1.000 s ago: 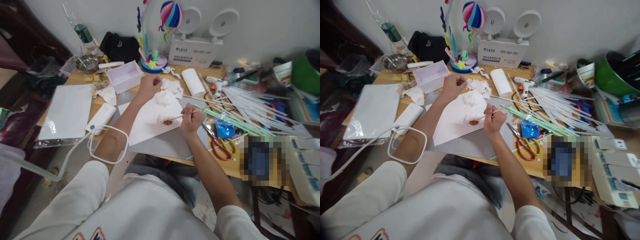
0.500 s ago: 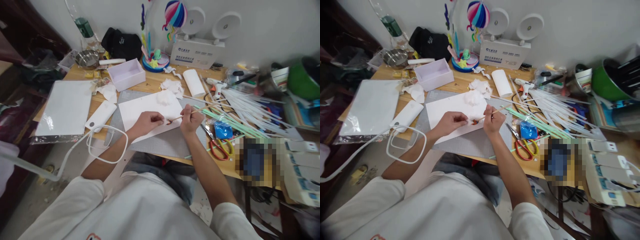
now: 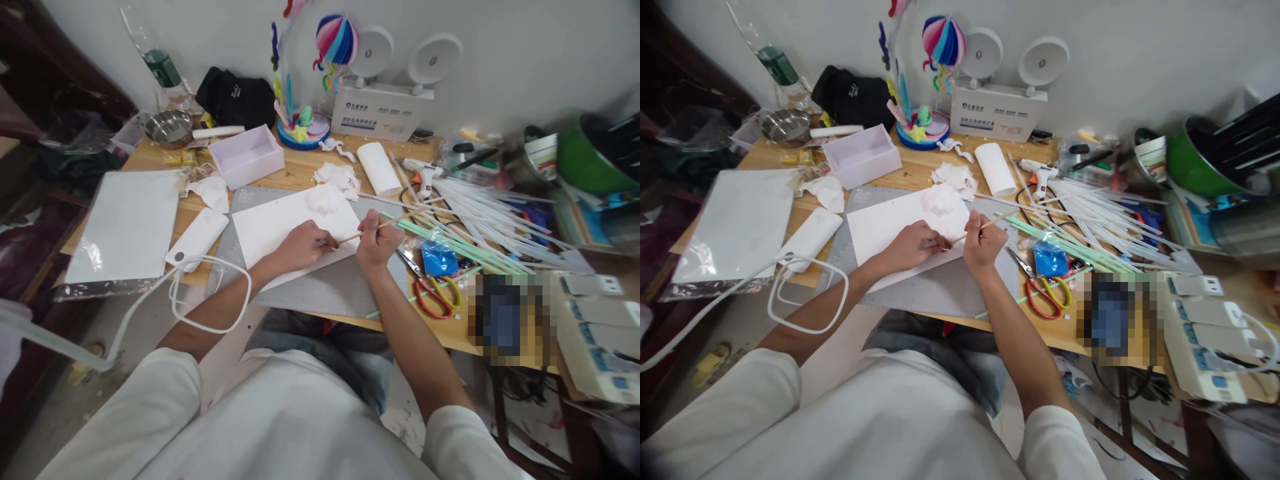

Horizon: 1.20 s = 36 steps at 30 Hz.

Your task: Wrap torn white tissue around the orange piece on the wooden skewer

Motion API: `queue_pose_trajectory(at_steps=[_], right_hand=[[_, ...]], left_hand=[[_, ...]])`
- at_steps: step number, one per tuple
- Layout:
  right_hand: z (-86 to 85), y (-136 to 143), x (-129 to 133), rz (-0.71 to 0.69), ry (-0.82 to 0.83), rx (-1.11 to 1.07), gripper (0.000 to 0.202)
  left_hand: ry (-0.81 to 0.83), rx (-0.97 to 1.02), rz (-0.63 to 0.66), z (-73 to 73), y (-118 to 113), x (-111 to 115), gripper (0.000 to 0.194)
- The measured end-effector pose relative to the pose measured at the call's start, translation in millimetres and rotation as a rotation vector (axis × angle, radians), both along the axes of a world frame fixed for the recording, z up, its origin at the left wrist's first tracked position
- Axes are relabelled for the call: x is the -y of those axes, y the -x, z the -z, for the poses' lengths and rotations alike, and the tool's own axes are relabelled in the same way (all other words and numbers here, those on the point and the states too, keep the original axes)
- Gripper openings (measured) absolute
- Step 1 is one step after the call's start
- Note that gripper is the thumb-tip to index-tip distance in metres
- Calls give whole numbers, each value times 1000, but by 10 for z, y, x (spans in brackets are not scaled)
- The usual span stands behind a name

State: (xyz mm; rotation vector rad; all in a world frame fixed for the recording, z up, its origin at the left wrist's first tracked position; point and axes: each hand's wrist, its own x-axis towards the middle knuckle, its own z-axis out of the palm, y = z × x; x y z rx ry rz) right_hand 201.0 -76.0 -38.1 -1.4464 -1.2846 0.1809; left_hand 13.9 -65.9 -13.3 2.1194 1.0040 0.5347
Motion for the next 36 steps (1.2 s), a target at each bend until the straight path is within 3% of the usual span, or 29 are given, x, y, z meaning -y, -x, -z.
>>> queue_pose_trajectory(at_steps=[5,11,14,18,27,36], right_hand=[[-52,22,1,-25,31,25,63],[-71,-4,-15,50,37,76,64],[-83,6,10,3,26,56,65],[-119,40,35,-58,50,77,67],[-122,14,-5,-35,54,97,64],[-76,1,-17,-1,35,115,63]], left_hand=[[11,-31,-42,11,-11,-53,15],[-7,-37,-67,-11,-9,-48,21],[-7,-42,-77,-19,6,-55,20],[-12,8,-46,7,49,-73,19],[0,38,-3,42,104,-110,18],[-36,-133,-70,29,-169,-161,13]])
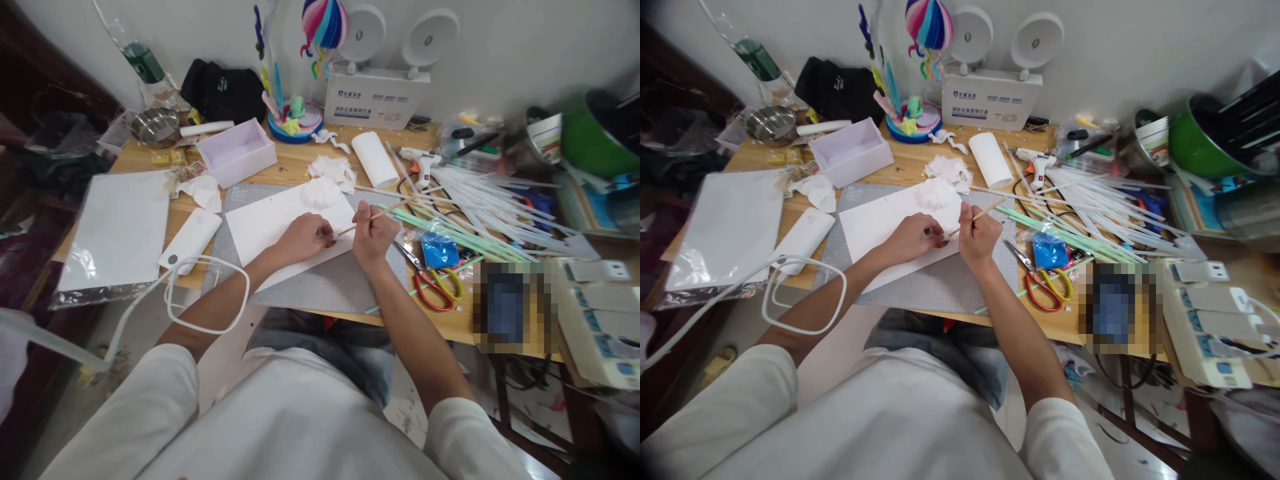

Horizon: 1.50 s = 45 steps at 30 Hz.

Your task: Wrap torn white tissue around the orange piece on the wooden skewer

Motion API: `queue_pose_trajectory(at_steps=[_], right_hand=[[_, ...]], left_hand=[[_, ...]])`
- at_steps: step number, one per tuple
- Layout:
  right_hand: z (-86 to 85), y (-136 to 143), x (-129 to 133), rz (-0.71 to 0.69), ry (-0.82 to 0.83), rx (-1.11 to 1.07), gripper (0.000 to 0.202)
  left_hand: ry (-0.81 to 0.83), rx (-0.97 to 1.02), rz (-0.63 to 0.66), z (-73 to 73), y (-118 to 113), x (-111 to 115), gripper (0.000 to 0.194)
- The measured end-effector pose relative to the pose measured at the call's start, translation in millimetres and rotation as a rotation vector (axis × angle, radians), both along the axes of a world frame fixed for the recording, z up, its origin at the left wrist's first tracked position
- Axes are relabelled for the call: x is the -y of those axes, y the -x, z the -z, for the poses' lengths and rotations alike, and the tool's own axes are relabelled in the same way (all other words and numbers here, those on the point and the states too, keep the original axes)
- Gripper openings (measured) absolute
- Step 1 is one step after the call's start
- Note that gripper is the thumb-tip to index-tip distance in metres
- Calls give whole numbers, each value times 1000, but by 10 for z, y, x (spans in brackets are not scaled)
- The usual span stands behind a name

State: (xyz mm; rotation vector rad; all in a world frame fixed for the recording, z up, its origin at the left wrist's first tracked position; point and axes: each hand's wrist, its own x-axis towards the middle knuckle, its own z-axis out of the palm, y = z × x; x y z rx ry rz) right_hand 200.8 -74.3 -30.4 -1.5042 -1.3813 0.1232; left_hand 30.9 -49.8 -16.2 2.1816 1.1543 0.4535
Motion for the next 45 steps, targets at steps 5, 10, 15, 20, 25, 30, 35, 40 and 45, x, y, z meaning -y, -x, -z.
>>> queue_pose_trajectory(at_steps=[5,10,15,20,25,30,35,40,45], right_hand=[[-9,-7,-5,4,-8,7,64],[-21,-9,-11,3,-11,8,64],[-26,-6,-11,-9,-24,18,64],[-21,-18,-22,-2,-20,20,64],[-16,-29,-8,2,-45,6,63],[-26,-34,65,40,-124,-28,63],[-17,-21,77,-33,-84,70,66],[12,-16,49,-40,-38,182,67],[32,-10,36,-45,-37,213,66]], left_hand=[[9,-61,8,-43,-70,-52,19],[17,-53,40,-83,20,-48,18],[-73,-138,92,-110,-21,14,22],[-84,-208,65,-116,-114,15,24],[-70,-173,31,-73,-122,-4,21],[-83,-95,22,-13,-91,-22,17],[-121,-42,40,43,-59,-37,14],[-127,25,40,104,-49,-56,13],[-119,67,28,157,-44,-80,14]])
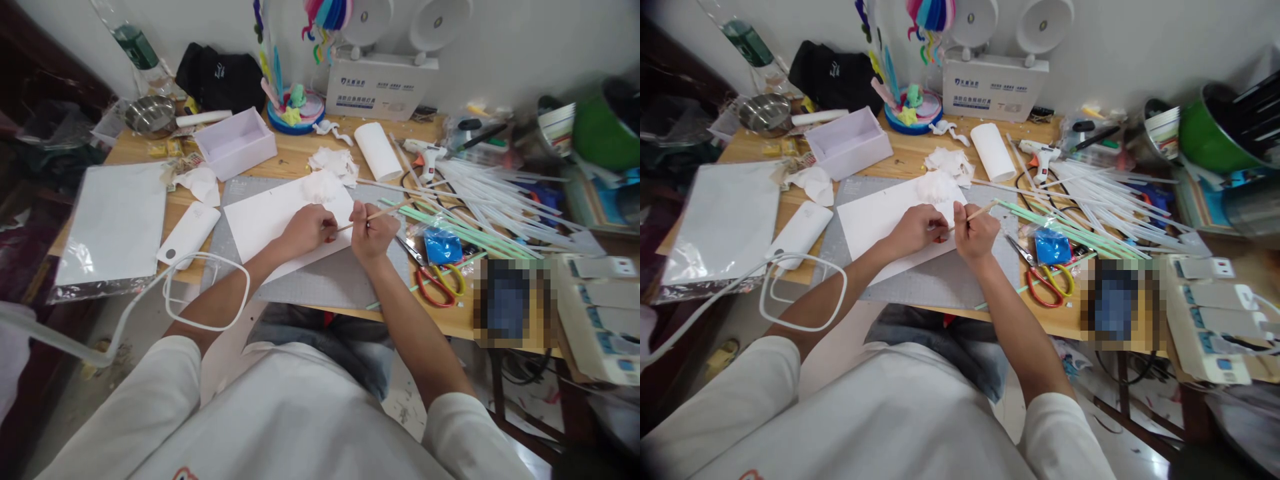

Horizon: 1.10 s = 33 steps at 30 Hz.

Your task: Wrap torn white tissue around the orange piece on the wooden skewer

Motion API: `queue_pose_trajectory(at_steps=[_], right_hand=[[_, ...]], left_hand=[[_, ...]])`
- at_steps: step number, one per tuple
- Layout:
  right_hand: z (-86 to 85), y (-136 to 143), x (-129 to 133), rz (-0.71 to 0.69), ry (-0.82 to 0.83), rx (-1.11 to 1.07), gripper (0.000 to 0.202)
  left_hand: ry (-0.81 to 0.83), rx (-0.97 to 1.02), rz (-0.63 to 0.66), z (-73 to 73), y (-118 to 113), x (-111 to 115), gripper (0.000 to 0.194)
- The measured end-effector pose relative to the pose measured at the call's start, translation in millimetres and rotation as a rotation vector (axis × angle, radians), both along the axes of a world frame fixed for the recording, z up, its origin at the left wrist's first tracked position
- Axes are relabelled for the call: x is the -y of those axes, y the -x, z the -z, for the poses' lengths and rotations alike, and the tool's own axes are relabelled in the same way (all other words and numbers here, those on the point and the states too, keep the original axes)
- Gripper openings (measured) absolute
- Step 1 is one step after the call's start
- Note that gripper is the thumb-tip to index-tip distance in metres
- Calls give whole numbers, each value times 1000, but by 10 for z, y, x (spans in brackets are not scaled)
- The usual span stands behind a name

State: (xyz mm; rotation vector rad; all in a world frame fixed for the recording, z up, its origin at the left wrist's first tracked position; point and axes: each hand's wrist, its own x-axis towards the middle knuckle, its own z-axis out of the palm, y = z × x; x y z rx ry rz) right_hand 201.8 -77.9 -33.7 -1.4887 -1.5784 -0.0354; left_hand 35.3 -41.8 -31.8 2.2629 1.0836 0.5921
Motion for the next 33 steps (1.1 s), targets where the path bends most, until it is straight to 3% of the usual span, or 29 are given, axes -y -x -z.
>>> queue_pose_trajectory(at_steps=[25,33], right_hand=[[-8,13,8,-28,65,-46,66],[6,80,-75,-87,108,-96,66]], left_hand=[[75,43,-9,-14,27,-16,17],[141,44,1,-40,44,-47,26]])
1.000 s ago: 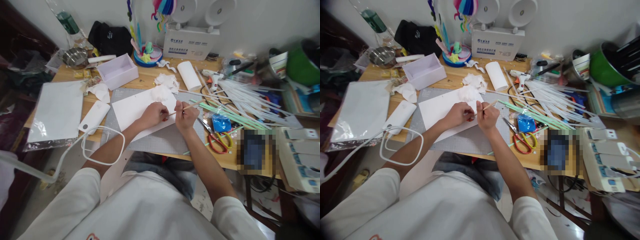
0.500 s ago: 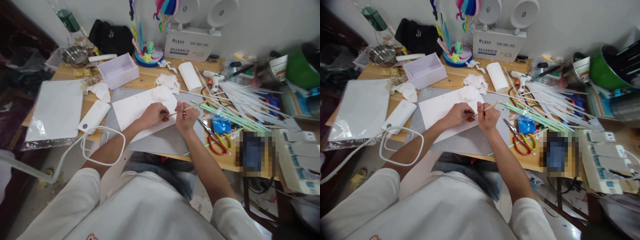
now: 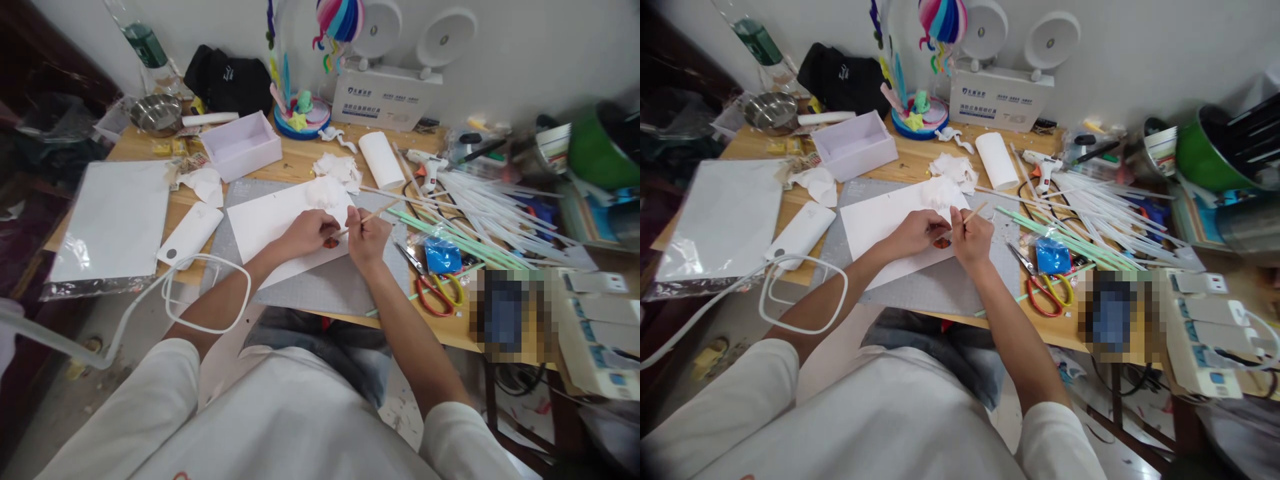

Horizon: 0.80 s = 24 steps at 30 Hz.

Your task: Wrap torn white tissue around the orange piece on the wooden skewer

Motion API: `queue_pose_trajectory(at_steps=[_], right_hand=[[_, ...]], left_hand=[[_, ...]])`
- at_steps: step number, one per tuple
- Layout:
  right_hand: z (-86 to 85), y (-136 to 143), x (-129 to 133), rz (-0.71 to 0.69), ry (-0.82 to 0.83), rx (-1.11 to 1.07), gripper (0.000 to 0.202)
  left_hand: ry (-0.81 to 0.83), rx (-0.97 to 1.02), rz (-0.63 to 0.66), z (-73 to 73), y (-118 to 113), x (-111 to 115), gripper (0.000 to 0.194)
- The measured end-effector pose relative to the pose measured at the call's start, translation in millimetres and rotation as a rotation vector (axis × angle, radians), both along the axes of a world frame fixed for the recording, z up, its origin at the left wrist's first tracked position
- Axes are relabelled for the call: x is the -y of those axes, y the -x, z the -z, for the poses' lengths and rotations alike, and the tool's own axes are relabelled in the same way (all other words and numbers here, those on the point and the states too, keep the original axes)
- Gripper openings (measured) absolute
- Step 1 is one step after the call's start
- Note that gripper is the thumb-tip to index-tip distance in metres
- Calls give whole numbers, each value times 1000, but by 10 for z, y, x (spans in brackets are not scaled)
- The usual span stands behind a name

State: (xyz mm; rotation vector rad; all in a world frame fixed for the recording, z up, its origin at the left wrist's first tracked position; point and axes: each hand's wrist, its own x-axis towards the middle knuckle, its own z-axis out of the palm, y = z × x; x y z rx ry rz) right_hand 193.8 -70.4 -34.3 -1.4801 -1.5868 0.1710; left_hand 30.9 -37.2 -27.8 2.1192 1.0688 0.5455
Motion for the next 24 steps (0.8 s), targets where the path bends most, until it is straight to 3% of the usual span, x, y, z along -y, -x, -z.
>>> queue_pose_trajectory(at_steps=[4,9,12,15,19,24], right_hand=[[-2,-31,14,29,3,-93,65],[-21,-80,28,243,-64,-446,63],[-38,-78,3,281,-74,-548,64],[-31,-65,-10,271,-54,-569,64],[4,-56,0,247,-58,-548,64],[15,-60,10,230,-67,-479,63]], left_hand=[[35,-7,-15,-41,28,-3,31],[66,-16,-25,-87,56,39,28],[66,19,-102,-159,93,-44,25],[-56,-41,-225,-280,139,-326,22],[-256,-233,-320,-379,156,-892,26],[-163,-359,-394,-237,19,-1400,16]])
